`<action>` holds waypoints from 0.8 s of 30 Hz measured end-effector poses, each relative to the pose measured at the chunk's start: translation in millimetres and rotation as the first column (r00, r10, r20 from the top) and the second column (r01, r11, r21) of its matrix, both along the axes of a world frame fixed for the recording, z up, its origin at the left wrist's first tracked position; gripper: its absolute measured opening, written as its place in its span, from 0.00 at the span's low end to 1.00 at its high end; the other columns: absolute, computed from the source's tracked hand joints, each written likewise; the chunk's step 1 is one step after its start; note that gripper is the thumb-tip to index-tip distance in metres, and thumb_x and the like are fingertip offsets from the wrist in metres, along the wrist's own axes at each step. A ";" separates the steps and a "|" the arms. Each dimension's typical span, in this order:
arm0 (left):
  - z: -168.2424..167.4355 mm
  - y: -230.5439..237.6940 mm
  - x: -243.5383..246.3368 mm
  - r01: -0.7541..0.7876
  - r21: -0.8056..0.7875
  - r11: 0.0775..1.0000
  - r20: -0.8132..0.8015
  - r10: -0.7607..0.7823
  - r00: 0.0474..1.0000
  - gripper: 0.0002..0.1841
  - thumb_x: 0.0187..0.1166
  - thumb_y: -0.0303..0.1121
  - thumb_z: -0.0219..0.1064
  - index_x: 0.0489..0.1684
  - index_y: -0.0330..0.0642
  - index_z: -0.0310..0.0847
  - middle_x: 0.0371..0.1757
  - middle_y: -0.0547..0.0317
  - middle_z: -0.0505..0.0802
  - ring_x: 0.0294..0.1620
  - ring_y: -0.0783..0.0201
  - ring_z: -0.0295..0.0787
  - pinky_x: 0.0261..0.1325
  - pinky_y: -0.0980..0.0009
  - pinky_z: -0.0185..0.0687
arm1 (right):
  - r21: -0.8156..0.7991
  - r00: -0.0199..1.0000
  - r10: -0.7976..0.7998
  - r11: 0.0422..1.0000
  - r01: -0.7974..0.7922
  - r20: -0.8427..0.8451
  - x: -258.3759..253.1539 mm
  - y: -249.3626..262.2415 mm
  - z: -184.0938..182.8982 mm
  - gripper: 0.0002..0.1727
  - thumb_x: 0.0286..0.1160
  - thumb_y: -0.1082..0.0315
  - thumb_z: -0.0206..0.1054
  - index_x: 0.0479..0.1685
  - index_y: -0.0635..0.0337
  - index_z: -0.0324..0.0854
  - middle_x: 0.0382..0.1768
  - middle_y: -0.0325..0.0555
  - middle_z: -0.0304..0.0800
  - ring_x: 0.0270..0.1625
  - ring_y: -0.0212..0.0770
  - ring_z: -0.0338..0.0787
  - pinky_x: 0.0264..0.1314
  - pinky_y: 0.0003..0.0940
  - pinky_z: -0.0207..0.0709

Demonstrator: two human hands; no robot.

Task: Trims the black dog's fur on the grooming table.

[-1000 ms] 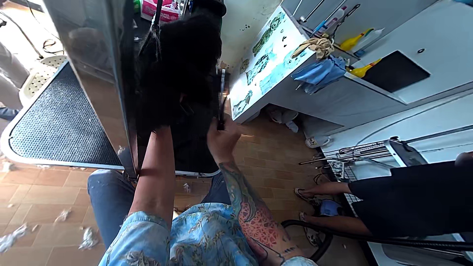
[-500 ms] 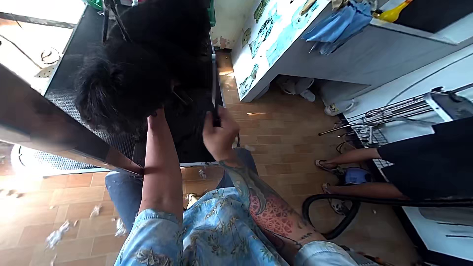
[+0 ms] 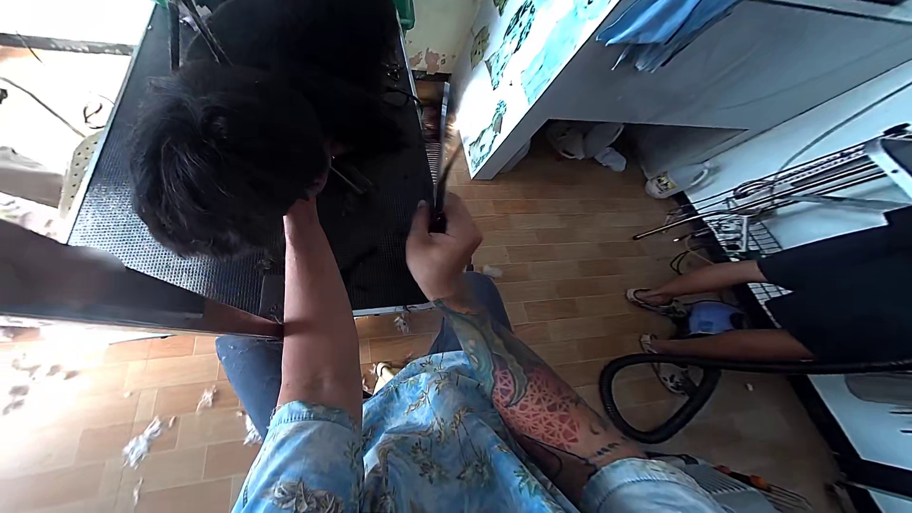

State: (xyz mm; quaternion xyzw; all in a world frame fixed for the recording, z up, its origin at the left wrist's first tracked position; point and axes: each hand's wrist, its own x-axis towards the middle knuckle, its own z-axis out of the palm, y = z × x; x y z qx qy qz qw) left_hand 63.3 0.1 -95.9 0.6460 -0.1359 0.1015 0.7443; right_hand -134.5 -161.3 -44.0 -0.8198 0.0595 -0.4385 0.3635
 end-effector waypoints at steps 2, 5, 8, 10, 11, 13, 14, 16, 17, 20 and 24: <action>16.5 -4.0 -7.3 0.025 0.032 0.999 -0.062 -0.023 0.998 0.08 0.70 0.21 0.71 0.43 0.40 0.82 0.36 0.66 0.90 0.42 0.73 0.87 0.51 0.71 0.86 | -0.136 0.998 0.043 0.990 -0.035 0.052 5.4 13.9 3.2 0.14 0.67 0.74 0.71 0.51 0.68 0.87 0.34 0.48 0.89 0.32 0.38 0.89 0.30 0.34 0.83; 36.1 -11.0 -24.2 0.041 -0.107 0.993 -0.036 -0.045 0.998 0.08 0.78 0.18 0.59 0.43 0.43 0.79 0.34 0.69 0.89 0.38 0.75 0.88 0.49 0.74 0.87 | -0.323 0.997 0.026 0.945 -0.046 -0.067 19.5 18.5 1.3 0.21 0.62 0.75 0.71 0.59 0.68 0.87 0.38 0.50 0.89 0.29 0.44 0.89 0.20 0.40 0.79; 58.0 -18.9 -32.0 0.030 -0.189 0.982 -0.085 -0.046 0.995 0.11 0.83 0.17 0.50 0.45 0.42 0.76 0.32 0.69 0.90 0.33 0.76 0.89 0.43 0.76 0.90 | -0.371 0.969 -0.074 0.929 -0.020 -0.237 32.1 2.3 -1.2 0.19 0.67 0.74 0.67 0.60 0.65 0.86 0.45 0.53 0.92 0.34 0.51 0.93 0.23 0.49 0.81; 55.7 -17.1 -29.8 0.066 -0.212 0.975 -0.058 -0.080 0.995 0.12 0.85 0.18 0.46 0.52 0.39 0.74 0.38 0.65 0.90 0.37 0.73 0.90 0.47 0.72 0.91 | -0.274 0.936 -0.135 0.961 0.043 -0.325 39.3 -12.0 -4.5 0.15 0.69 0.73 0.66 0.54 0.61 0.89 0.45 0.50 0.94 0.38 0.51 0.95 0.31 0.54 0.84; 53.2 -15.9 -27.4 0.080 -0.228 0.970 -0.039 -0.091 0.995 0.12 0.84 0.18 0.46 0.53 0.39 0.73 0.39 0.64 0.90 0.38 0.71 0.91 0.48 0.71 0.92 | -0.169 0.913 -0.135 0.983 0.074 -0.386 40.5 -17.3 -2.7 0.13 0.71 0.72 0.66 0.52 0.60 0.89 0.42 0.49 0.94 0.39 0.51 0.94 0.36 0.56 0.84; 52.2 -15.1 -26.3 0.091 -0.254 0.963 -0.012 -0.098 0.995 0.12 0.84 0.18 0.45 0.49 0.41 0.74 0.36 0.66 0.90 0.37 0.72 0.91 0.48 0.71 0.92 | 0.106 0.875 -0.064 0.986 0.130 -0.480 37.9 -25.7 2.5 0.09 0.74 0.69 0.67 0.47 0.61 0.89 0.32 0.50 0.91 0.34 0.48 0.90 0.39 0.54 0.81; 51.8 -14.7 -27.3 0.103 -0.267 0.958 -0.006 -0.109 0.994 0.12 0.85 0.19 0.45 0.49 0.42 0.74 0.36 0.67 0.91 0.37 0.72 0.91 0.48 0.71 0.92 | 0.235 0.863 -0.001 0.962 0.138 -0.504 32.0 -28.2 3.2 0.08 0.76 0.67 0.68 0.46 0.60 0.88 0.28 0.49 0.86 0.28 0.46 0.84 0.34 0.50 0.77; 54.0 -16.1 -29.3 0.109 -0.285 0.952 -0.017 -0.118 0.993 0.12 0.86 0.19 0.45 0.49 0.42 0.74 0.35 0.66 0.91 0.36 0.72 0.91 0.47 0.71 0.92 | 0.467 0.817 0.182 0.877 0.117 -0.547 15.4 -30.5 -1.7 0.10 0.81 0.57 0.67 0.49 0.53 0.84 0.21 0.46 0.77 0.14 0.40 0.70 0.15 0.40 0.64; 56.1 -17.1 -30.8 0.101 -0.274 0.956 -0.033 -0.114 0.993 0.12 0.87 0.20 0.44 0.50 0.42 0.74 0.35 0.66 0.91 0.35 0.73 0.91 0.47 0.72 0.92 | 0.545 0.785 0.261 0.831 0.114 -0.562 10.1 -30.8 -4.9 0.12 0.81 0.54 0.68 0.51 0.51 0.85 0.20 0.45 0.76 0.11 0.39 0.66 0.11 0.37 0.61; 61.3 -18.0 -32.3 0.097 -0.247 0.964 -0.057 -0.115 0.992 0.11 0.90 0.24 0.44 0.53 0.41 0.74 0.37 0.65 0.91 0.35 0.72 0.91 0.47 0.71 0.91 | 0.497 0.664 0.342 0.866 0.052 -0.665 8.4 -38.8 -7.5 0.16 0.83 0.50 0.68 0.55 0.48 0.89 0.24 0.45 0.81 0.14 0.39 0.70 0.15 0.38 0.65; 62.3 -17.0 -30.2 0.120 -0.294 0.948 -0.026 -0.133 0.991 0.07 0.92 0.29 0.51 0.51 0.43 0.76 0.37 0.63 0.92 0.34 0.68 0.92 0.48 0.67 0.93 | 0.348 0.580 0.308 0.936 -0.045 -0.754 4.8 -60.3 5.1 0.17 0.78 0.55 0.72 0.61 0.48 0.89 0.34 0.48 0.89 0.26 0.46 0.82 0.27 0.49 0.74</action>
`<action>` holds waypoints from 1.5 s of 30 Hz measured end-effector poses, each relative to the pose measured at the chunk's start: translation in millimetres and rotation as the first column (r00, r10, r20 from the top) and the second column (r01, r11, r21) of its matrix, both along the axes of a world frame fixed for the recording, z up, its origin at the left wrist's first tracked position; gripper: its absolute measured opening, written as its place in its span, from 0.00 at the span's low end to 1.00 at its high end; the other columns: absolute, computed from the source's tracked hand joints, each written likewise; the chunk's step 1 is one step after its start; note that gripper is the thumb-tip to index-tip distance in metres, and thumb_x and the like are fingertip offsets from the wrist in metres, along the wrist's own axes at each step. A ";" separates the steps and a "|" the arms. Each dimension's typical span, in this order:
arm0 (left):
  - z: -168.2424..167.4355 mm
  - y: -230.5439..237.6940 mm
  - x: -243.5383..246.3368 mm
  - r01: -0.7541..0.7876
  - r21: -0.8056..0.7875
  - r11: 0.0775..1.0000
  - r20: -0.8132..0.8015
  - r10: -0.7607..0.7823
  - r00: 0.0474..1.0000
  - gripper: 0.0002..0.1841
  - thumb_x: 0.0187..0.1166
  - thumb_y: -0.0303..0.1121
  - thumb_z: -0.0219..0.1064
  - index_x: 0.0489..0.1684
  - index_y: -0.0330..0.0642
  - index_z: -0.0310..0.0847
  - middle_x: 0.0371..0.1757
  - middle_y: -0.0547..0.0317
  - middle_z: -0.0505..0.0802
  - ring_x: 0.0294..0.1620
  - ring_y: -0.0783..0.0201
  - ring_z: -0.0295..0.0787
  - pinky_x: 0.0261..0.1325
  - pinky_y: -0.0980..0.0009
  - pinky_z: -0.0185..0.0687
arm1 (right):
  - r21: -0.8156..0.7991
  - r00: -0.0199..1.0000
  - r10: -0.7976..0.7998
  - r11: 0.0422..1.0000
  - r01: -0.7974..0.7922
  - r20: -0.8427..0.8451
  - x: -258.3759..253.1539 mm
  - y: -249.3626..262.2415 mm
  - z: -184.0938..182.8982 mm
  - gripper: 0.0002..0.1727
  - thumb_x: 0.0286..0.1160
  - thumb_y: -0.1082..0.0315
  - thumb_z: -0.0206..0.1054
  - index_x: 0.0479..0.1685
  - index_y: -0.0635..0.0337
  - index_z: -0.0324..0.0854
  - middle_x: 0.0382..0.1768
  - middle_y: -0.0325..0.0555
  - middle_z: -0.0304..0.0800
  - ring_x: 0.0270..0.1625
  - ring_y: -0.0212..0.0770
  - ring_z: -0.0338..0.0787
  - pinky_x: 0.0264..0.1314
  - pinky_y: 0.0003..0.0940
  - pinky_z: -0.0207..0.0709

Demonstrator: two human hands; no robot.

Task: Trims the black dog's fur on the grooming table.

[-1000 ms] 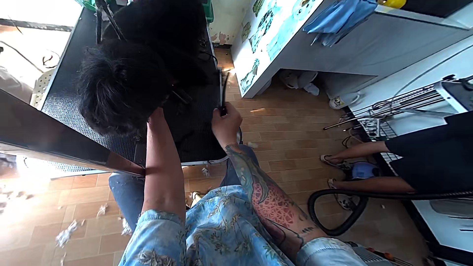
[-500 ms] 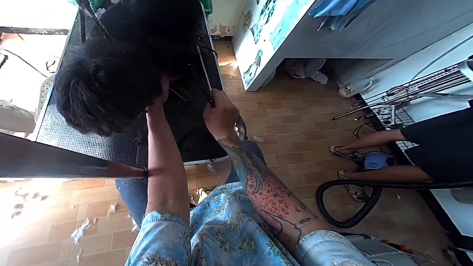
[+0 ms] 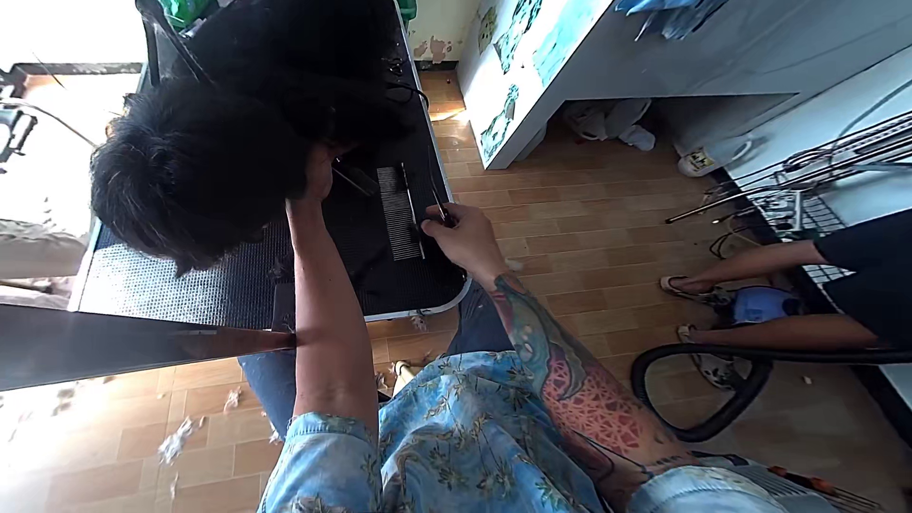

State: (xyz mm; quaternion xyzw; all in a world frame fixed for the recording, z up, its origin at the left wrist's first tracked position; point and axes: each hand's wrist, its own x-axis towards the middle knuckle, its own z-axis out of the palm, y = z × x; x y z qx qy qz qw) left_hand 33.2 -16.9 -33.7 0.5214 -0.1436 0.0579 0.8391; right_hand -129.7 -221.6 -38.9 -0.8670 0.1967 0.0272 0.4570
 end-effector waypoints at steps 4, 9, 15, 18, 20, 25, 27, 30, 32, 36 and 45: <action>6.8 -1.8 -3.1 0.000 -0.040 0.999 -0.037 -0.002 0.999 0.07 0.91 0.30 0.55 0.44 0.46 0.79 0.32 0.65 0.93 0.30 0.70 0.91 0.46 0.70 0.92 | 0.416 0.990 -0.043 0.909 -0.015 0.131 -3.1 -13.1 4.9 0.11 0.87 0.63 0.62 0.56 0.54 0.87 0.26 0.39 0.80 0.13 0.30 0.69 0.15 0.25 0.71; -0.3 -1.8 -0.1 0.016 -0.050 0.999 -0.023 -0.017 1.000 0.07 0.91 0.28 0.54 0.46 0.43 0.79 0.34 0.62 0.93 0.31 0.69 0.91 0.47 0.70 0.92 | 0.663 0.988 -0.041 0.745 -0.070 0.151 -1.2 -4.3 12.2 0.23 0.97 0.58 0.45 0.53 0.60 0.86 0.38 0.46 0.93 0.39 0.39 0.92 0.39 0.33 0.87; 2.4 -3.9 -0.8 0.009 -0.041 0.999 -0.043 -0.010 0.999 0.08 0.91 0.27 0.53 0.49 0.41 0.79 0.36 0.60 0.93 0.34 0.66 0.93 0.51 0.66 0.92 | 0.764 0.905 -0.257 0.636 -0.106 0.339 -6.1 27.7 10.5 0.26 0.96 0.51 0.41 0.33 0.52 0.78 0.23 0.37 0.76 0.17 0.31 0.75 0.19 0.25 0.76; 2.1 -5.5 -1.7 -0.015 -0.055 0.998 -0.016 0.014 1.000 0.08 0.91 0.26 0.52 0.49 0.40 0.78 0.37 0.58 0.94 0.34 0.64 0.93 0.50 0.64 0.93 | 0.646 0.829 -0.025 0.641 -0.416 0.559 -3.1 40.4 11.1 0.26 0.96 0.48 0.38 0.33 0.50 0.74 0.28 0.37 0.75 0.24 0.33 0.76 0.27 0.29 0.77; 5.4 -6.9 -3.6 -0.021 -0.054 0.998 -0.012 0.021 1.000 0.08 0.91 0.28 0.53 0.50 0.40 0.79 0.38 0.58 0.94 0.35 0.65 0.93 0.49 0.66 0.93 | 0.589 0.802 0.112 0.621 -0.518 0.587 2.0 51.6 17.1 0.23 0.95 0.48 0.42 0.34 0.49 0.72 0.26 0.37 0.72 0.22 0.32 0.71 0.24 0.27 0.73; 12.2 -5.5 -5.6 0.017 -0.042 0.999 -0.006 -0.017 1.000 0.09 0.93 0.32 0.53 0.48 0.42 0.79 0.35 0.60 0.94 0.34 0.65 0.94 0.50 0.66 0.93 | 0.565 0.828 0.194 0.648 -0.511 0.527 48.6 62.2 19.5 0.23 0.95 0.58 0.41 0.31 0.55 0.74 0.28 0.40 0.80 0.30 0.37 0.82 0.37 0.36 0.83; 12.8 -4.7 -6.0 0.032 -0.052 0.998 0.003 -0.032 0.999 0.10 0.93 0.34 0.52 0.49 0.42 0.79 0.37 0.59 0.94 0.36 0.64 0.94 0.51 0.65 0.93 | 0.546 0.879 0.121 0.743 -0.388 0.461 66.3 55.5 10.8 0.28 0.97 0.57 0.36 0.34 0.59 0.79 0.33 0.43 0.87 0.37 0.38 0.85 0.40 0.34 0.82; 11.6 -3.4 -5.4 0.044 -0.086 0.995 -0.003 -0.044 0.999 0.10 0.93 0.33 0.52 0.50 0.41 0.80 0.37 0.58 0.94 0.36 0.63 0.94 0.51 0.65 0.94 | 0.590 0.952 -0.092 0.800 -0.105 0.293 73.1 43.6 2.7 0.31 0.98 0.52 0.35 0.42 0.59 0.83 0.35 0.40 0.90 0.32 0.34 0.83 0.31 0.28 0.74; 9.8 -2.7 -4.1 0.032 -0.089 0.996 -0.024 -0.034 0.999 0.10 0.93 0.34 0.54 0.49 0.42 0.80 0.37 0.58 0.94 0.35 0.64 0.93 0.50 0.66 0.93 | 0.679 0.957 -0.162 0.733 -0.045 0.239 70.6 34.0 3.6 0.27 0.99 0.53 0.36 0.49 0.58 0.79 0.37 0.43 0.90 0.30 0.36 0.86 0.27 0.27 0.77; 8.5 -3.2 -5.9 0.016 -0.117 0.993 -0.019 -0.018 1.000 0.06 0.90 0.32 0.58 0.50 0.41 0.80 0.40 0.57 0.94 0.37 0.62 0.94 0.50 0.63 0.94 | 0.797 0.922 -0.234 0.592 -0.116 0.308 59.3 24.4 15.6 0.20 0.97 0.47 0.41 0.52 0.45 0.77 0.31 0.33 0.84 0.29 0.29 0.84 0.32 0.21 0.80; 4.1 -6.0 -4.5 0.011 -0.068 0.998 0.005 -0.011 1.000 0.06 0.89 0.32 0.60 0.49 0.41 0.81 0.39 0.56 0.94 0.37 0.61 0.94 0.50 0.60 0.94 | 0.604 0.776 -0.282 0.782 -0.155 0.564 102.7 46.2 37.6 0.24 0.58 0.66 0.88 0.52 0.64 0.84 0.37 0.43 0.91 0.39 0.32 0.90 0.46 0.29 0.87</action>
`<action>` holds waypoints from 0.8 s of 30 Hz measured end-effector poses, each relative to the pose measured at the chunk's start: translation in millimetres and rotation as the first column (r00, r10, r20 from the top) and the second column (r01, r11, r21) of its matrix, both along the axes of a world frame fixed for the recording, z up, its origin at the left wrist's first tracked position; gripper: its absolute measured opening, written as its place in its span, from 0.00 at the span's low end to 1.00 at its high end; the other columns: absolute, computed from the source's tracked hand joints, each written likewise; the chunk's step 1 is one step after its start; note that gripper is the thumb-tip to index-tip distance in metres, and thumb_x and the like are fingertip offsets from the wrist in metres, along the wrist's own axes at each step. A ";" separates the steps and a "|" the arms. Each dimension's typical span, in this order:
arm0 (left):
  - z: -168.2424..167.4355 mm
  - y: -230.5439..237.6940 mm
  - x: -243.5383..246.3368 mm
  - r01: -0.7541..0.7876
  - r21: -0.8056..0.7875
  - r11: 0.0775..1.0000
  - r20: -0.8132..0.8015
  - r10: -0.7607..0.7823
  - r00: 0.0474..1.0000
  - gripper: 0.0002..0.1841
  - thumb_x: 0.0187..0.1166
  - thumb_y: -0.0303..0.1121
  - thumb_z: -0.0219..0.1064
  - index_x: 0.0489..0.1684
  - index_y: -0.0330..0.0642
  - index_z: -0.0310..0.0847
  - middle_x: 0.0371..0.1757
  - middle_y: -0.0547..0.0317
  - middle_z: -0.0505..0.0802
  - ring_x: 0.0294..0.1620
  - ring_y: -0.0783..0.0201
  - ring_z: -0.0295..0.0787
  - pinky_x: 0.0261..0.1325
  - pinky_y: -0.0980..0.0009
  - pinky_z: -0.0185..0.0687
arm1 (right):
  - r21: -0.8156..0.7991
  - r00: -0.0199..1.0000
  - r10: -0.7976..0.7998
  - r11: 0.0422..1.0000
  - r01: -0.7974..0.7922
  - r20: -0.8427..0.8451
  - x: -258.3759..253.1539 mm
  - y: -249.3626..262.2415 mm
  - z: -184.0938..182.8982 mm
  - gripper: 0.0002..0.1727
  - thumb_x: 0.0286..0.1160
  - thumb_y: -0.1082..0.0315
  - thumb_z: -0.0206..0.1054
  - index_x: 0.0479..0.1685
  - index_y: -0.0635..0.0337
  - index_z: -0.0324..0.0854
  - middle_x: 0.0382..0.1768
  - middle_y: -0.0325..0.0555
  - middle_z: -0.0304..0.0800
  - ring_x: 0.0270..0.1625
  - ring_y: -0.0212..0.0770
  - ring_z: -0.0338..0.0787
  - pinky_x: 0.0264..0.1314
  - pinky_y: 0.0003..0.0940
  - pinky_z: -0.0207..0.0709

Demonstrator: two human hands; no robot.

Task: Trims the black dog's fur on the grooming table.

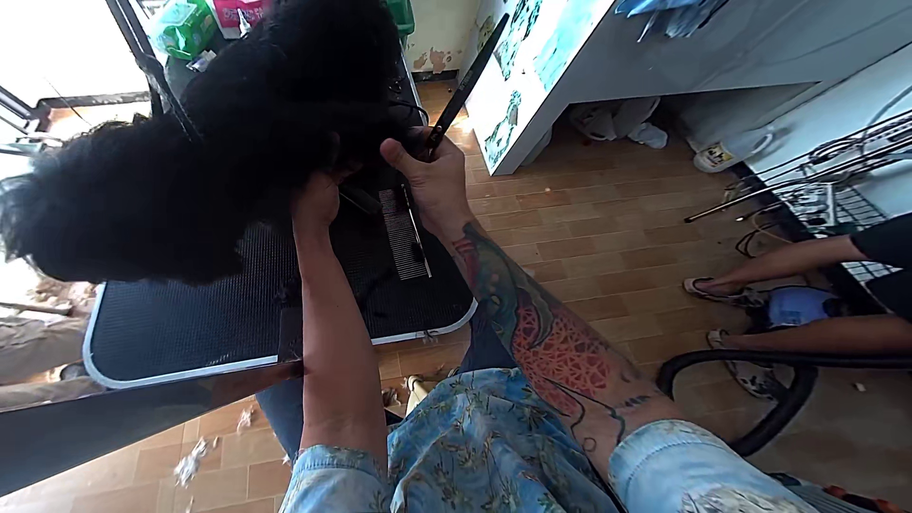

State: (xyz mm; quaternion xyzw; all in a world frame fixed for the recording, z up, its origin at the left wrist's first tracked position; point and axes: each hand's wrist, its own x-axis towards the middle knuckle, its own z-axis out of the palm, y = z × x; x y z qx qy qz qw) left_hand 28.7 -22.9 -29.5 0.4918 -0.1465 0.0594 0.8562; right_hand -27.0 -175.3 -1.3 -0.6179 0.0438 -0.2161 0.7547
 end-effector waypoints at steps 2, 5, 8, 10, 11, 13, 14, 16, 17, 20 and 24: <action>0.5 1.1 -0.3 -0.005 -0.017 1.000 0.004 0.005 1.000 0.06 0.89 0.32 0.60 0.49 0.42 0.81 0.40 0.55 0.95 0.38 0.59 0.95 0.51 0.59 0.94 | -0.018 0.999 -0.037 0.999 0.038 0.022 4.5 2.3 1.5 0.15 0.66 0.67 0.83 0.46 0.64 0.87 0.33 0.43 0.91 0.34 0.32 0.88 0.39 0.28 0.85; -1.8 5.6 0.6 0.005 -0.061 0.998 0.042 -0.002 0.999 0.07 0.89 0.33 0.61 0.50 0.40 0.82 0.42 0.53 0.95 0.39 0.57 0.95 0.51 0.58 0.94 | -0.018 0.998 -0.033 0.999 0.034 0.055 3.5 4.6 1.5 0.09 0.73 0.67 0.78 0.42 0.64 0.87 0.28 0.41 0.88 0.26 0.30 0.82 0.30 0.26 0.77; 2.2 6.3 -2.2 -0.005 -0.083 0.997 0.044 0.009 0.999 0.06 0.89 0.32 0.61 0.51 0.41 0.81 0.42 0.53 0.95 0.38 0.57 0.95 0.48 0.59 0.95 | 0.010 0.996 -0.012 1.000 0.012 0.091 2.3 5.5 2.0 0.06 0.75 0.70 0.76 0.40 0.64 0.87 0.27 0.41 0.87 0.24 0.30 0.79 0.28 0.25 0.75; 3.7 6.2 -3.2 -0.011 -0.094 0.995 0.025 0.014 1.000 0.06 0.88 0.31 0.61 0.51 0.40 0.80 0.42 0.52 0.95 0.38 0.56 0.95 0.47 0.59 0.95 | 0.032 0.995 -0.010 0.999 0.006 0.104 1.4 4.6 3.7 0.06 0.76 0.71 0.75 0.39 0.66 0.88 0.26 0.43 0.87 0.22 0.31 0.78 0.26 0.26 0.75; 3.7 6.3 -3.2 -0.007 -0.099 0.995 0.027 0.009 1.000 0.06 0.88 0.31 0.61 0.51 0.40 0.80 0.42 0.52 0.94 0.38 0.57 0.95 0.47 0.59 0.95 | 0.044 0.995 -0.011 0.999 0.006 0.104 0.7 4.1 5.2 0.06 0.76 0.71 0.74 0.37 0.65 0.88 0.25 0.43 0.86 0.22 0.31 0.77 0.26 0.26 0.74; 3.7 5.6 -2.5 0.003 -0.097 0.995 0.037 0.001 0.999 0.04 0.89 0.29 0.59 0.48 0.43 0.80 0.39 0.56 0.94 0.35 0.60 0.94 0.44 0.61 0.95 | 0.070 0.995 -0.015 0.998 0.008 0.097 -1.0 2.0 7.2 0.08 0.78 0.70 0.72 0.34 0.65 0.88 0.23 0.42 0.84 0.21 0.31 0.76 0.25 0.26 0.73; 3.5 5.4 -2.2 0.008 -0.095 0.995 0.041 -0.004 0.999 0.05 0.89 0.28 0.58 0.47 0.43 0.79 0.38 0.57 0.94 0.34 0.61 0.94 0.43 0.62 0.95 | 0.094 0.997 -0.012 0.996 0.004 0.079 -2.6 -0.3 8.4 0.08 0.80 0.69 0.71 0.36 0.66 0.89 0.23 0.42 0.85 0.21 0.31 0.77 0.25 0.25 0.74; 2.8 5.3 -2.3 0.012 -0.091 0.996 0.047 -0.008 0.999 0.05 0.88 0.26 0.58 0.46 0.44 0.80 0.37 0.58 0.94 0.34 0.61 0.93 0.43 0.62 0.94 | 0.146 1.000 0.019 0.989 -0.017 -0.008 -9.0 -7.1 10.2 0.10 0.84 0.66 0.68 0.49 0.64 0.89 0.25 0.40 0.83 0.22 0.31 0.77 0.24 0.23 0.73; 2.3 5.1 -2.5 0.011 -0.091 0.996 0.046 -0.007 0.999 0.05 0.88 0.26 0.59 0.46 0.43 0.80 0.37 0.57 0.94 0.33 0.61 0.93 0.43 0.62 0.94 | 0.162 0.997 0.050 0.986 -0.040 -0.057 -14.8 -11.3 9.6 0.12 0.84 0.65 0.67 0.56 0.62 0.87 0.25 0.39 0.82 0.23 0.31 0.76 0.25 0.23 0.72; 2.3 4.0 -3.4 0.006 -0.100 0.995 0.050 -0.001 0.999 0.05 0.86 0.25 0.60 0.45 0.43 0.81 0.37 0.58 0.94 0.33 0.62 0.94 0.43 0.62 0.95 | 0.095 0.955 0.247 0.968 -0.234 -0.164 -48.9 -23.2 -2.2 0.36 0.61 0.81 0.61 0.79 0.53 0.69 0.40 0.40 0.86 0.33 0.34 0.83 0.36 0.32 0.81; 1.3 2.1 -4.9 0.010 -0.092 0.996 0.060 -0.005 0.998 0.06 0.87 0.25 0.59 0.46 0.44 0.82 0.39 0.59 0.95 0.35 0.63 0.94 0.44 0.64 0.94 | 0.077 0.869 0.472 0.881 -0.466 -0.147 -83.5 -18.3 -28.3 0.40 0.63 0.90 0.61 0.80 0.52 0.60 0.57 0.47 0.86 0.54 0.44 0.91 0.57 0.41 0.88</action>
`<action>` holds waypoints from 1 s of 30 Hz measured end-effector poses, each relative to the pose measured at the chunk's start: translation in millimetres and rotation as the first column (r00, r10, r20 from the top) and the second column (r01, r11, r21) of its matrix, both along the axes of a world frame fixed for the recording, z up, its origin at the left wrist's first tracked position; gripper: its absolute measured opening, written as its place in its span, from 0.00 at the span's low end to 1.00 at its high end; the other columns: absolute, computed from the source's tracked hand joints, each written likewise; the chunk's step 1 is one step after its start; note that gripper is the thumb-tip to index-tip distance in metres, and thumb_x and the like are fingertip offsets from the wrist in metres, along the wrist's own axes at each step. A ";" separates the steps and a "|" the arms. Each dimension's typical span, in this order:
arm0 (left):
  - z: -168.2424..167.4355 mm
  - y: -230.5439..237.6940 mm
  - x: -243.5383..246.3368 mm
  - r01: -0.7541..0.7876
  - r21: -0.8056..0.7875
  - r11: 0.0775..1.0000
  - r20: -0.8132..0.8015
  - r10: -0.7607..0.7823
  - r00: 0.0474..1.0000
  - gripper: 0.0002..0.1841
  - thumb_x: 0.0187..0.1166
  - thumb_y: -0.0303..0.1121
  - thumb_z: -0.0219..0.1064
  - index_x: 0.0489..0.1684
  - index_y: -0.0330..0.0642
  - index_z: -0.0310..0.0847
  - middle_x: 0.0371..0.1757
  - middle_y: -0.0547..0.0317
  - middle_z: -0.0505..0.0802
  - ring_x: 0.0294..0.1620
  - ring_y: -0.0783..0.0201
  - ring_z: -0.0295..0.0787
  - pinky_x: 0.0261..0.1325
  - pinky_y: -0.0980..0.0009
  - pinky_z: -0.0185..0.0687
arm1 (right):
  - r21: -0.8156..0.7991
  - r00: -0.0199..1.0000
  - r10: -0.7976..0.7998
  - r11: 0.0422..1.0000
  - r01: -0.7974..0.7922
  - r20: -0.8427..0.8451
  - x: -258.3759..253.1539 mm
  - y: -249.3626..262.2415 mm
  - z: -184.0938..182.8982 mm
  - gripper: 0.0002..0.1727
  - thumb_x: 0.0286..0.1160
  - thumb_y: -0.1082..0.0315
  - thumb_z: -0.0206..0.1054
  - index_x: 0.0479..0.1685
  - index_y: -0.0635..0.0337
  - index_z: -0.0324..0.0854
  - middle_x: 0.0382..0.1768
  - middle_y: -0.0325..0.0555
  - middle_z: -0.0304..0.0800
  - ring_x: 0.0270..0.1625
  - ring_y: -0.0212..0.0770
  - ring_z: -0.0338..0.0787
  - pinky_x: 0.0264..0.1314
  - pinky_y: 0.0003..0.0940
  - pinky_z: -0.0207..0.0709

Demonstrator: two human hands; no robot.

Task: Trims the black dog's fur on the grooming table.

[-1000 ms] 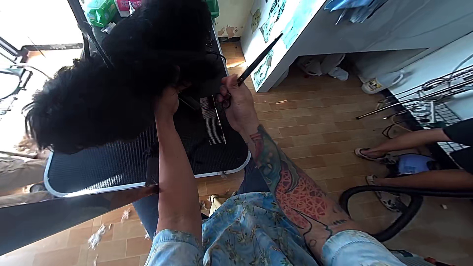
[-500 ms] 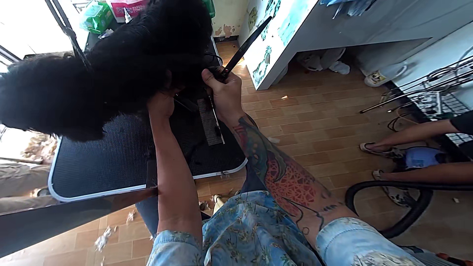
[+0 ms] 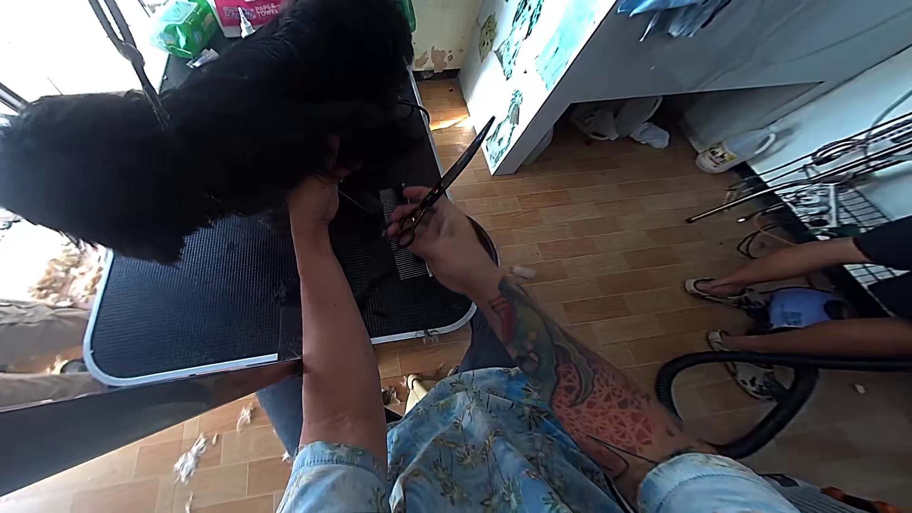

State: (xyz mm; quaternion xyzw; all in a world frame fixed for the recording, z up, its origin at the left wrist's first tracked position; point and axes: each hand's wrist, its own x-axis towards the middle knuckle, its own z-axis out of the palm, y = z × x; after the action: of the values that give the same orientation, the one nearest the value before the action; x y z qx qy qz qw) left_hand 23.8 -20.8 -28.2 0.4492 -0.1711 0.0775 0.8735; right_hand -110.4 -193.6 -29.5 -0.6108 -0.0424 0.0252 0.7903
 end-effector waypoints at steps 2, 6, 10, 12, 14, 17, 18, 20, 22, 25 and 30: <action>-1.3 -0.9 0.2 -0.013 0.002 1.000 0.024 0.013 1.000 0.05 0.87 0.25 0.60 0.46 0.44 0.82 0.38 0.59 0.95 0.35 0.63 0.94 0.43 0.64 0.95 | -0.067 0.999 -0.032 0.997 0.034 0.032 -10.7 10.6 -6.7 0.38 0.65 0.89 0.69 0.78 0.57 0.63 0.54 0.52 0.90 0.51 0.50 0.95 0.55 0.45 0.92; -2.9 -1.0 1.2 0.001 -0.022 1.000 0.053 0.000 0.999 0.04 0.85 0.25 0.62 0.47 0.43 0.82 0.40 0.57 0.95 0.36 0.61 0.94 0.44 0.62 0.95 | -0.204 0.978 -0.133 0.965 0.165 0.159 -19.1 26.3 -15.4 0.32 0.60 0.75 0.83 0.64 0.59 0.70 0.48 0.50 0.91 0.47 0.49 0.97 0.50 0.44 0.96; -0.5 -1.6 -0.9 -0.001 -0.007 1.000 0.041 0.002 0.999 0.05 0.87 0.27 0.61 0.45 0.45 0.83 0.37 0.59 0.95 0.34 0.62 0.94 0.44 0.63 0.94 | -0.401 0.967 -0.121 0.893 0.204 0.224 -12.8 27.6 -12.0 0.36 0.56 0.55 0.87 0.61 0.57 0.74 0.48 0.42 0.90 0.48 0.37 0.95 0.53 0.36 0.94; 0.0 -1.0 -1.5 0.011 -0.010 1.000 0.052 -0.010 0.999 0.05 0.87 0.28 0.61 0.45 0.46 0.84 0.38 0.59 0.95 0.35 0.62 0.94 0.45 0.63 0.95 | -0.460 0.964 -0.107 0.862 0.213 0.245 -7.8 26.3 -9.7 0.36 0.55 0.53 0.87 0.61 0.58 0.75 0.47 0.40 0.90 0.47 0.35 0.94 0.52 0.34 0.93; 1.1 -1.1 -2.7 0.009 -0.009 1.000 0.056 -0.009 0.998 0.06 0.88 0.28 0.60 0.45 0.46 0.84 0.39 0.59 0.95 0.36 0.63 0.95 0.46 0.63 0.94 | -0.481 0.961 -0.104 0.849 0.220 0.257 -4.2 25.4 -8.3 0.35 0.55 0.57 0.87 0.61 0.58 0.76 0.46 0.40 0.90 0.46 0.34 0.94 0.49 0.33 0.94; 2.2 -1.6 -3.2 -0.011 -0.012 1.000 0.039 0.011 0.999 0.05 0.87 0.28 0.61 0.46 0.45 0.83 0.39 0.58 0.95 0.36 0.61 0.94 0.45 0.61 0.94 | -0.478 0.966 -0.121 0.850 0.220 0.229 -2.5 25.5 -4.9 0.32 0.55 0.67 0.87 0.61 0.56 0.76 0.45 0.40 0.93 0.42 0.35 0.96 0.44 0.33 0.94; 2.8 -1.8 -3.0 -0.014 -0.011 1.000 0.031 0.015 0.999 0.04 0.87 0.28 0.61 0.47 0.44 0.82 0.39 0.57 0.95 0.35 0.61 0.94 0.44 0.61 0.94 | -0.470 0.967 -0.127 0.855 0.221 0.222 -3.0 25.5 -3.4 0.31 0.55 0.70 0.86 0.60 0.57 0.76 0.45 0.41 0.93 0.40 0.36 0.96 0.43 0.34 0.95; 3.2 -1.5 -1.8 -0.016 0.006 1.000 0.023 0.016 1.000 0.04 0.88 0.28 0.60 0.48 0.45 0.81 0.39 0.58 0.95 0.34 0.62 0.94 0.42 0.63 0.95 | -0.468 0.969 -0.133 0.856 0.218 0.209 -4.2 25.7 -0.6 0.29 0.56 0.74 0.84 0.59 0.56 0.76 0.43 0.41 0.93 0.38 0.36 0.96 0.39 0.33 0.95; 0.9 -0.3 0.0 -0.012 0.008 1.000 0.031 0.012 0.999 0.05 0.88 0.29 0.60 0.48 0.45 0.81 0.39 0.58 0.95 0.34 0.62 0.94 0.42 0.63 0.94 | -0.465 0.972 -0.137 0.859 0.212 0.191 -5.2 26.2 0.1 0.29 0.56 0.75 0.84 0.59 0.56 0.76 0.42 0.40 0.94 0.36 0.36 0.95 0.37 0.33 0.94; -0.6 -0.5 2.2 -0.005 -0.005 1.000 0.063 0.005 0.998 0.05 0.88 0.29 0.61 0.47 0.45 0.83 0.38 0.58 0.95 0.34 0.61 0.94 0.42 0.62 0.94 | -0.436 0.972 -0.142 0.875 0.212 0.187 -6.4 26.7 -0.6 0.29 0.56 0.78 0.83 0.58 0.56 0.76 0.41 0.41 0.94 0.34 0.37 0.95 0.35 0.34 0.95; 2.2 -0.7 -0.4 0.004 -0.020 1.000 0.054 -0.003 0.999 0.07 0.89 0.28 0.58 0.45 0.46 0.83 0.38 0.58 0.95 0.34 0.62 0.94 0.42 0.63 0.94 | -0.334 0.959 -0.183 0.909 0.248 0.216 -10.2 28.9 -5.6 0.27 0.56 0.77 0.84 0.56 0.57 0.76 0.39 0.42 0.94 0.33 0.39 0.96 0.35 0.35 0.95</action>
State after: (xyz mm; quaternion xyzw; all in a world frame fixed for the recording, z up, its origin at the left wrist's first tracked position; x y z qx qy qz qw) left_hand 23.4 -21.6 -26.0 0.4380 -0.1946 0.0897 0.8730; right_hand -120.7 -164.7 -35.2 -0.7451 -0.0402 -0.1102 0.6566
